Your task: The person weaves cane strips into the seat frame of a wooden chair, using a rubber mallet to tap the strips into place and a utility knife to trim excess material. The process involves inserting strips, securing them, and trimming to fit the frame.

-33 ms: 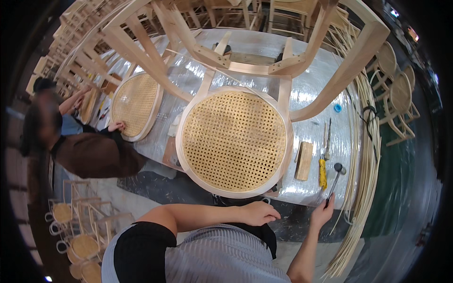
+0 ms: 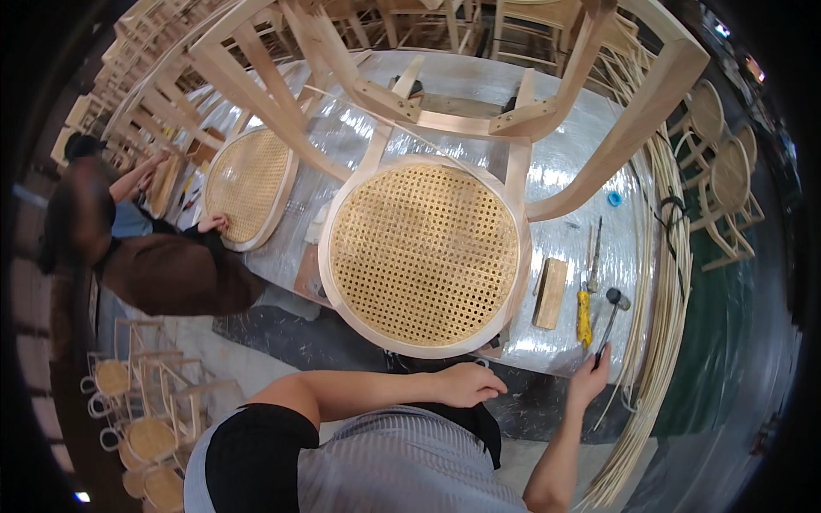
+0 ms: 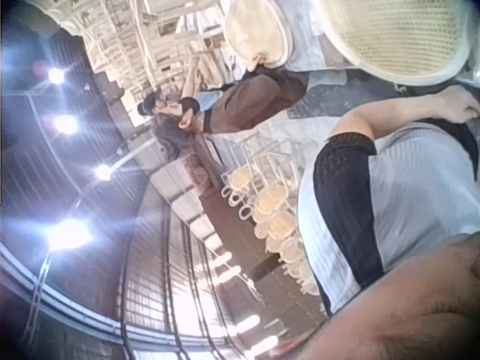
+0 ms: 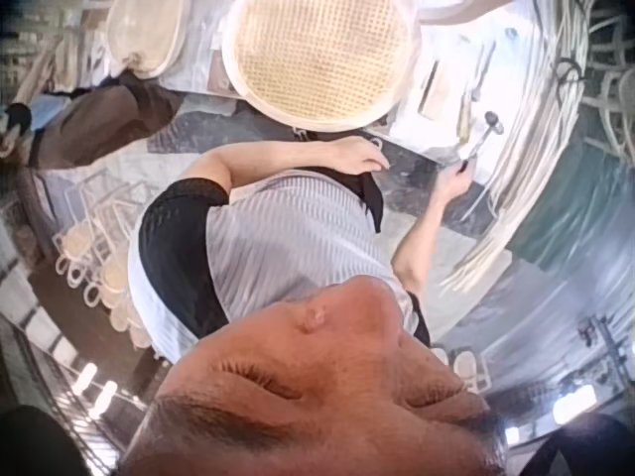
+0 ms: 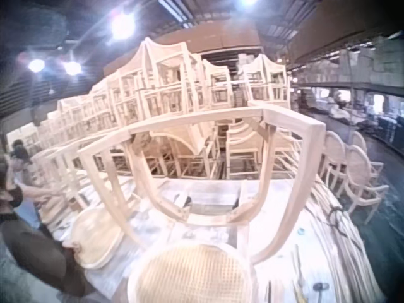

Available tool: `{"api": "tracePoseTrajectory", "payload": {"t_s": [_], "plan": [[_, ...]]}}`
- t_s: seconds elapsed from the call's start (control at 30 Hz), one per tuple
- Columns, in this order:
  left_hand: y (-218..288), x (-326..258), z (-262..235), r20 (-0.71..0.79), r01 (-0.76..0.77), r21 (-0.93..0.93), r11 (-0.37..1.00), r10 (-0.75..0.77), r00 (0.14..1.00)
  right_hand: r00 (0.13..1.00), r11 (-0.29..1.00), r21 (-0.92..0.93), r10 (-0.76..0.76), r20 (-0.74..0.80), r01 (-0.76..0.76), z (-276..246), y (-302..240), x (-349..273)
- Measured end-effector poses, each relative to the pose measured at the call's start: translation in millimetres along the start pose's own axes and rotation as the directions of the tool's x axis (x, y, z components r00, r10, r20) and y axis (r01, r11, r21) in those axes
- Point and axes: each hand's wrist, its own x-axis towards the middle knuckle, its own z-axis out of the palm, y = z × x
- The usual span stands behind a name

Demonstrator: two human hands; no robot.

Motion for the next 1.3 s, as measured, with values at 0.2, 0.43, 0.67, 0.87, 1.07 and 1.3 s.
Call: {"api": "tracePoseTrajectory", "payload": {"t_s": [0.2,0.43,0.67,0.87,1.07,1.3], "plan": [[8.0,-7.0,10.8,-0.314,0.118,-0.081,0.990,-0.137,0.939,0.993,0.978,-0.179,-0.099,0.066,0.109,18.6,10.3,89.3],[15.3,-27.6,24.4,-0.400,0.337,-0.125,0.933,-0.358,0.843,0.918,0.987,-0.005,-0.146,0.369,0.159,26.5,1.1,96.6],[17.7,-22.3,26.6,-0.511,0.272,-0.138,0.952,-0.304,0.804,0.837,0.928,-0.224,-0.141,0.529,0.298,38.1,-26.2,96.1],[19.8,-38.2,5.2,-0.635,0.187,-0.138,0.973,-0.232,0.737,0.890,0.995,0.078,-0.096,0.446,0.068,16.1,-6.4,72.7],[-9.1,-61.2,-104.0,-0.886,0.258,0.070,0.964,-0.059,0.461,0.803,0.896,0.365,-0.404,0.437,0.253,8.1,-109.5,58.4],[-50.4,-34.2,-266.7,-0.902,0.418,0.395,0.818,0.259,0.346,0.591,0.701,0.422,-0.713,0.378,0.575,96.3,-266.2,99.5]]}}
